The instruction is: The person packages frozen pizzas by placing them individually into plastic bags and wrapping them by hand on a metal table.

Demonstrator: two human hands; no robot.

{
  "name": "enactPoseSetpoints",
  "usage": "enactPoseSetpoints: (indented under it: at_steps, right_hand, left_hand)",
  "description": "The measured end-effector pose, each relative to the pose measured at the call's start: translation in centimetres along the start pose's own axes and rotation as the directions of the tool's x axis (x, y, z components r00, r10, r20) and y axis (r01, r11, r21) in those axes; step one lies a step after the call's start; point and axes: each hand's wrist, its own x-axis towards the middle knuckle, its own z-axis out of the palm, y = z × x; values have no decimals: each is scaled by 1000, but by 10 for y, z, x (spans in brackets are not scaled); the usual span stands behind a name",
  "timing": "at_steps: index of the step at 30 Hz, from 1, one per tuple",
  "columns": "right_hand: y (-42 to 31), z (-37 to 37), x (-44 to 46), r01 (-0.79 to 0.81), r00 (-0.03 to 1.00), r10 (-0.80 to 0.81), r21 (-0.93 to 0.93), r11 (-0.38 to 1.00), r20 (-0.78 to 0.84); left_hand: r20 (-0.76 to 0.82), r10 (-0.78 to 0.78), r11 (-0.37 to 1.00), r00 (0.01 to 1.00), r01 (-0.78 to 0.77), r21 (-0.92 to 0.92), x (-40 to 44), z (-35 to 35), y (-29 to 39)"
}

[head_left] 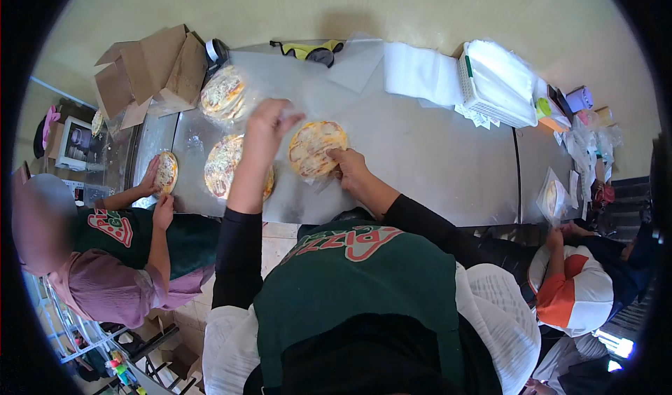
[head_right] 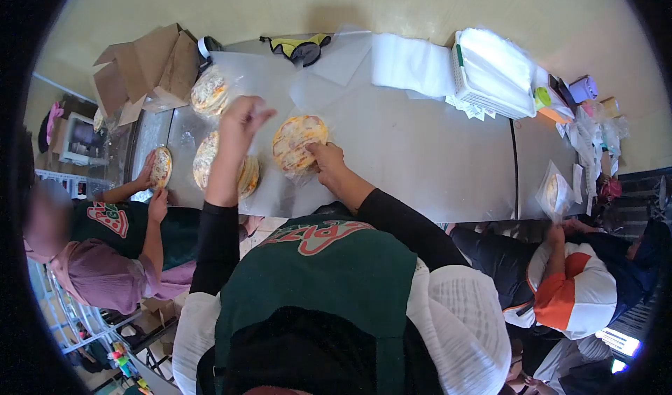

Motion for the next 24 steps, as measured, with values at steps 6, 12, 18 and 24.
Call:
enactPoseSetpoints:
  at_steps: [6,12,18,24]
  right_hand:
    - [16,-44,19,210,945,-258,229,951,203]
    - [9,-90,10,-29,808,-291,527,850,513]
    - [19,-101,35,-149,850,-186,564,812,493]
    - [11,-92,29,-211,812,-162,541,814,561]
  left_hand:
    - [144,-71,994,987,81,-70,-27,46,-8]
    - [97,-112,991,989,118,-62,-30,69,-28]
    - [238,-198,978,951,178,105,-33,60,-20]
    - [226,-4,958,974,-61,281,-45,63,-10]
